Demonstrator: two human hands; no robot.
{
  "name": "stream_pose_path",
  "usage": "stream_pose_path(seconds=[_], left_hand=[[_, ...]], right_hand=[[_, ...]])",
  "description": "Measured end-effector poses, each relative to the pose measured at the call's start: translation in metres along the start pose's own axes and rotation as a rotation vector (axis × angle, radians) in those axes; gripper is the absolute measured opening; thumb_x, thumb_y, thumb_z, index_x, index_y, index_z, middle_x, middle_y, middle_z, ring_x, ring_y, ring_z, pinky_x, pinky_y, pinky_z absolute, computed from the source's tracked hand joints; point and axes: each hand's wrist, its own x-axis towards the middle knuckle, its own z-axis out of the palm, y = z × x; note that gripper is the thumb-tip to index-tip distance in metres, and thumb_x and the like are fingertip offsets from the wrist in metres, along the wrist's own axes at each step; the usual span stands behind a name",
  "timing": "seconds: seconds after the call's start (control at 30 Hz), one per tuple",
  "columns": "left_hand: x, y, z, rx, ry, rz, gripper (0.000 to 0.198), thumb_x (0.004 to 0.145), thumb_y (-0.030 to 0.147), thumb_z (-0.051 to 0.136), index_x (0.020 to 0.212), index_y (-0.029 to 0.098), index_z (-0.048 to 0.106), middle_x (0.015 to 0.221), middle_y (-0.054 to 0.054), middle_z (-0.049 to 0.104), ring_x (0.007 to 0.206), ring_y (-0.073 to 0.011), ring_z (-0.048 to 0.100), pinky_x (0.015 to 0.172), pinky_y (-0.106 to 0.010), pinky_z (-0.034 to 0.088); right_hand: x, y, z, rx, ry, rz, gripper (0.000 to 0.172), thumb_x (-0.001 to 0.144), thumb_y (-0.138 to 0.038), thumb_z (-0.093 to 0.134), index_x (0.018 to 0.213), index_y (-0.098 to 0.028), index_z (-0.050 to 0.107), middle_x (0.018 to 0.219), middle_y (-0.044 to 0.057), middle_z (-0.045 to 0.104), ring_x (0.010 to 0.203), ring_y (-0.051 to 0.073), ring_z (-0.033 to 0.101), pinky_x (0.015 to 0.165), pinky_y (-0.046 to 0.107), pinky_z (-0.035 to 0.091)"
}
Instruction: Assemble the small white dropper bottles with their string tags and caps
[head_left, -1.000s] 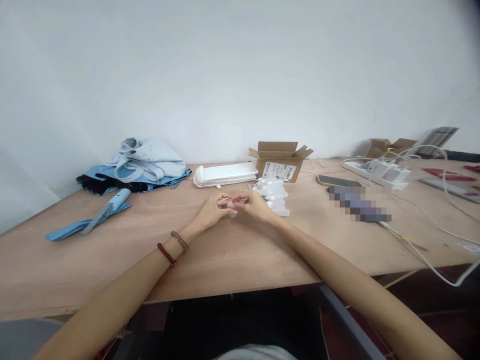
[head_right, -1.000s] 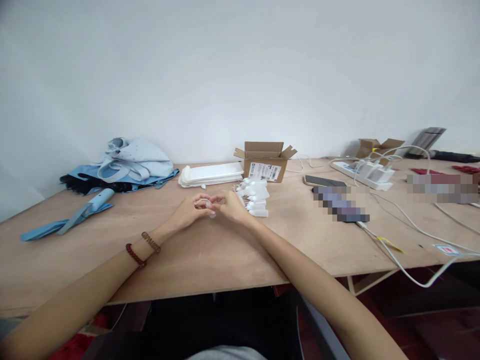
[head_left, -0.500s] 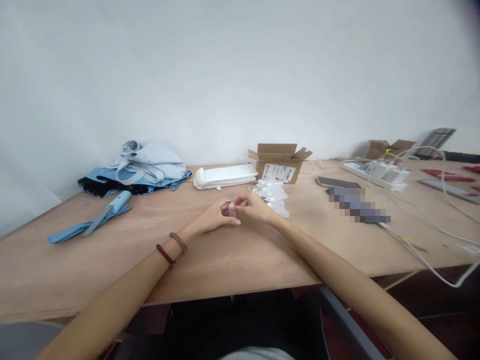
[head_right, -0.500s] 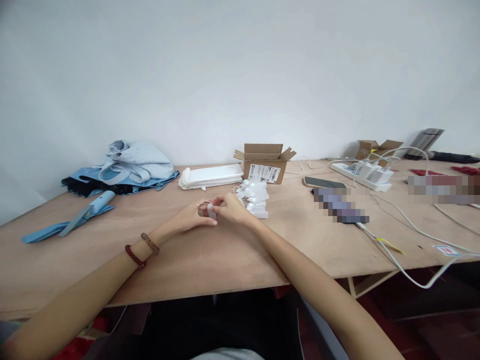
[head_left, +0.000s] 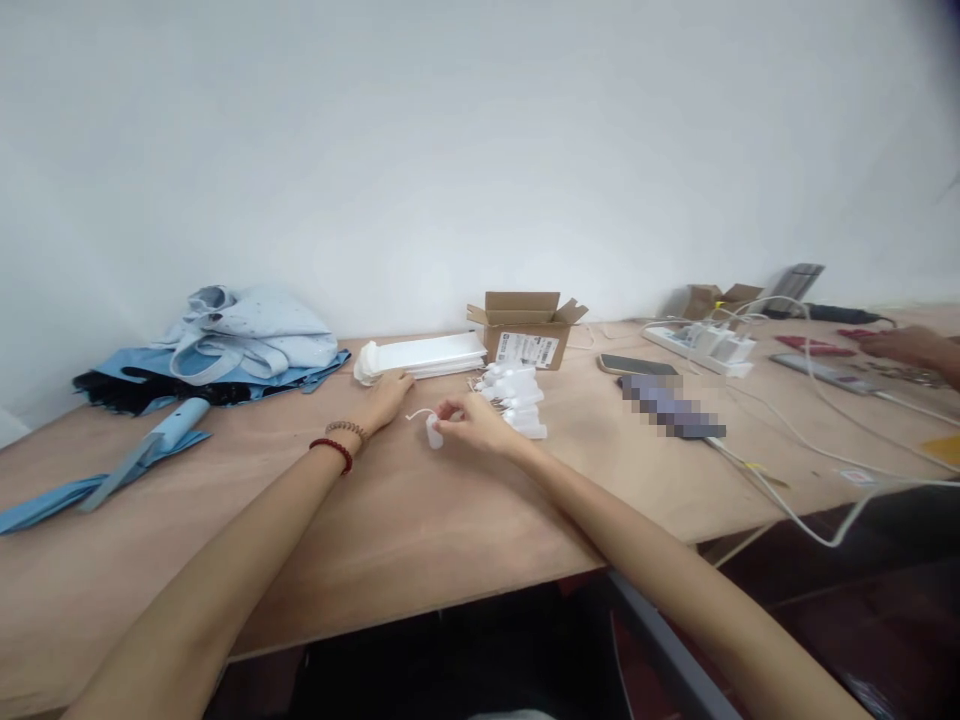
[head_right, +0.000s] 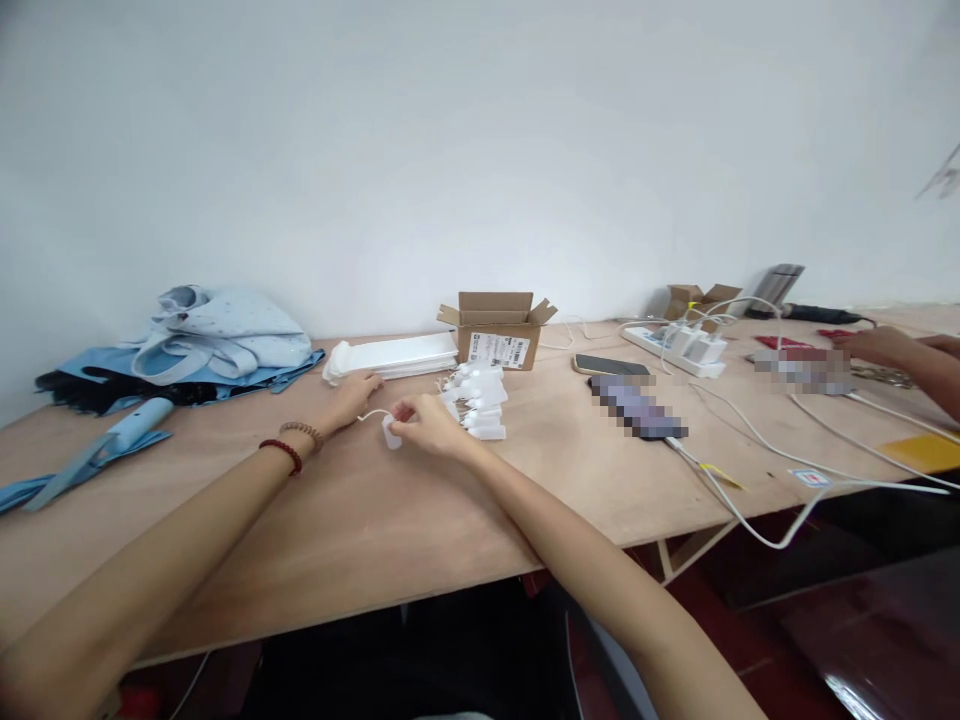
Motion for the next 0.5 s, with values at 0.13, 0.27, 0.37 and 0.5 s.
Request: stream_pose_path(seconds=[0.13, 0.27, 0.37, 0.5], left_hand=[[-0.004, 0.011, -0.009, 0.005, -0.043, 0.032, 0.015, 0.075, 0.006, 0.046, 0.069, 0.017, 0.055, 0.089, -0.013, 0.062, 0.091, -0.0256, 0.056, 0.086, -0.039, 0.042], [-0.015, 0.025, -0.019, -0.026, -0.009, 0.004, 0.011, 0.075, 0.009, 0.049, 0.071, 0.016, 0.056, 0.087, -0.013, 0.063, 0.089, -0.0261, 0.058, 0.083, -0.038, 0.043], [-0.032, 0.038, -0.02, -0.423, 0.052, -0.239, 0.011, 0.075, 0.025, 0.059, 0.076, 0.015, 0.06, 0.079, -0.01, 0.067, 0.076, -0.0234, 0.062, 0.073, -0.036, 0.047], [-0.06, 0.059, -0.021, -1.017, -0.014, -0.417, 0.033, 0.071, 0.04, 0.069, 0.086, 0.012, 0.063, 0.082, -0.01, 0.069, 0.075, -0.0183, 0.063, 0.071, -0.032, 0.049]], right_hand=[[0.0, -0.001, 0.0, -0.016, -0.006, -0.023, 0.01, 0.076, -0.017, 0.058, 0.081, -0.012, 0.067, 0.079, 0.004, 0.068, 0.076, 0.013, 0.061, 0.067, 0.022, 0.042], [0.0, -0.001, 0.001, -0.015, -0.001, -0.024, 0.011, 0.077, -0.017, 0.058, 0.081, -0.012, 0.067, 0.079, 0.004, 0.068, 0.073, 0.013, 0.061, 0.066, 0.022, 0.042], [0.0, 0.0, 0.002, -0.005, -0.007, -0.03, 0.012, 0.077, -0.017, 0.057, 0.082, -0.011, 0.067, 0.078, 0.004, 0.068, 0.073, 0.013, 0.061, 0.066, 0.022, 0.042], [-0.001, 0.0, 0.002, -0.011, -0.018, -0.023, 0.013, 0.078, -0.017, 0.056, 0.082, -0.011, 0.066, 0.077, 0.004, 0.068, 0.072, 0.013, 0.06, 0.064, 0.021, 0.041]])
